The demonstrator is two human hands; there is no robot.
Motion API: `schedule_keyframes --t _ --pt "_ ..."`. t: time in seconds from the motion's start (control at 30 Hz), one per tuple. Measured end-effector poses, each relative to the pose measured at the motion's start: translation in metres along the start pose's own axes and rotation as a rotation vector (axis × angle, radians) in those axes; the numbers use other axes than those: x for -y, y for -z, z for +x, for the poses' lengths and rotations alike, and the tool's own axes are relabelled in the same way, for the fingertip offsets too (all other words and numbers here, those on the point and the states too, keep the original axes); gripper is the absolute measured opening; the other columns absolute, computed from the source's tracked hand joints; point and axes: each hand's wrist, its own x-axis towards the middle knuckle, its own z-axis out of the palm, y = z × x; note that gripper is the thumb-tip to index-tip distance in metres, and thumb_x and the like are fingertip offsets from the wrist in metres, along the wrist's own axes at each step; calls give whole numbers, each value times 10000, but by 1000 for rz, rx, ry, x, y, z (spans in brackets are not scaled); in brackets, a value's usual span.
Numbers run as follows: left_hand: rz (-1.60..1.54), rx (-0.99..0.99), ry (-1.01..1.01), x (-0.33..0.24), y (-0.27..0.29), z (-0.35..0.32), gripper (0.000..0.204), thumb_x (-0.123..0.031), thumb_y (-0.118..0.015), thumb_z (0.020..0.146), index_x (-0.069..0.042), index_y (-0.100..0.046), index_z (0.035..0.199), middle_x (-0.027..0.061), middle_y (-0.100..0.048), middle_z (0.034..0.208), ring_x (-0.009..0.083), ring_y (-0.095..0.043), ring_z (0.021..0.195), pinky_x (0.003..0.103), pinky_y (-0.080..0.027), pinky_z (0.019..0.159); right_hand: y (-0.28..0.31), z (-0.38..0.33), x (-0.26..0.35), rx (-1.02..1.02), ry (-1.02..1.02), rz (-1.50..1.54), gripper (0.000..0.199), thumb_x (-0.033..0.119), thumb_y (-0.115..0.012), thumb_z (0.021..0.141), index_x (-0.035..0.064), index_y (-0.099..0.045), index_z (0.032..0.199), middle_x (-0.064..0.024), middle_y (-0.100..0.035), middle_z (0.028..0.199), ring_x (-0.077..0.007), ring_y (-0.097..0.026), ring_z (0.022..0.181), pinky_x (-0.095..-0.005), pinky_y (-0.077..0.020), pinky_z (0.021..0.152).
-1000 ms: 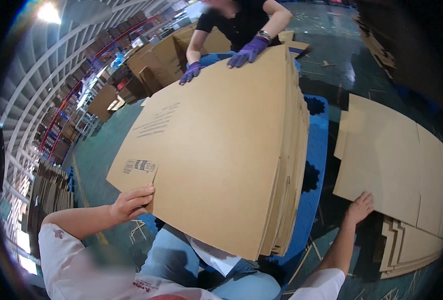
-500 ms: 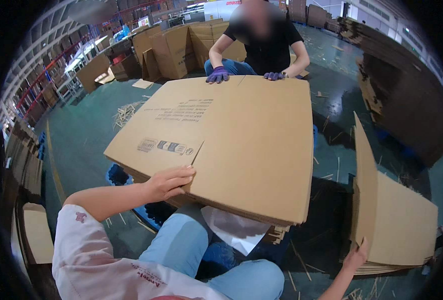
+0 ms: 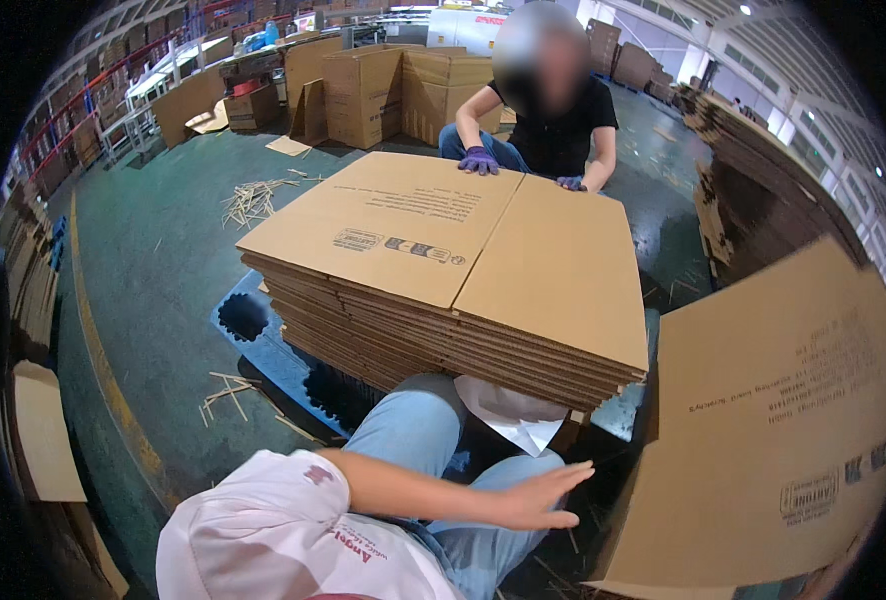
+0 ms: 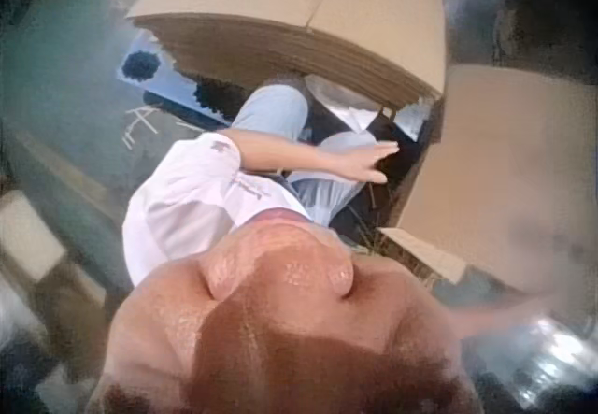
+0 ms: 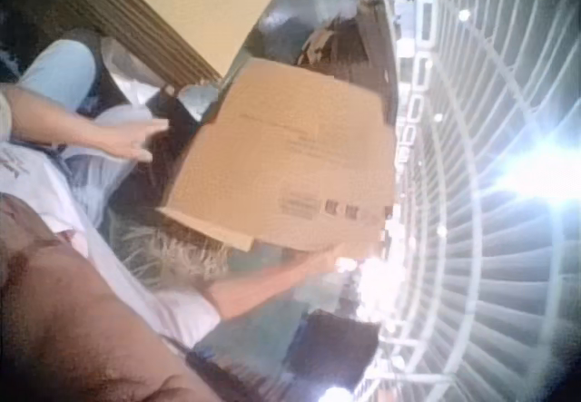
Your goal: The person sits on the floor and repeatedly picks up flat cardboard pieces, aligns them, and stacks them into a growing pile. The person handles the cardboard by hand without using tools.
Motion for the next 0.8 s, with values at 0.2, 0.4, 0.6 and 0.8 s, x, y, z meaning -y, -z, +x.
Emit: schedule_keyframes --t 0.2,0.4,0.6,0.8 --pt "-452 335 263 34 -74 -13 1177 -504 -694 688 17 84 1400 249 98 1461 317 22 1375 375 -72 1101 -9 -78 -67 97 -157 261 537 365 -493 880 -20 -433 1249 -191 -499 1203 -323 -520 1046 -435 -442 875" --pt "23 154 -120 31 -76 -56 1210 -313 -772 618 51 95 1380 318 43 1428 403 -21 1354 399 -100 1104 24 -203 -151 113 -466 404 525 349 -486 883 -13 -428 1259 -183 -489 1222 -316 -505 1070 -429 -430 892" --pt "-143 -125 73 24 -81 -54 1042 -31 -671 632 70 50 1378 306 -51 1431 383 -78 1355 388 -117 1111 64 -292 -197 50 -671 478 515 333 -480 886 -6 -423 1270 -175 -479 1241 -308 -491 1094 -423 -419 909" --pt "-203 -70 -139 -36 -46 -66 1020 21 -609 630 28 60 1399 274 -13 1454 354 -36 1371 382 -104 1107 31 -335 -198 56 -732 512 505 316 -473 889 0 -418 1280 -168 -470 1260 -300 -477 1118 -417 -408 926"
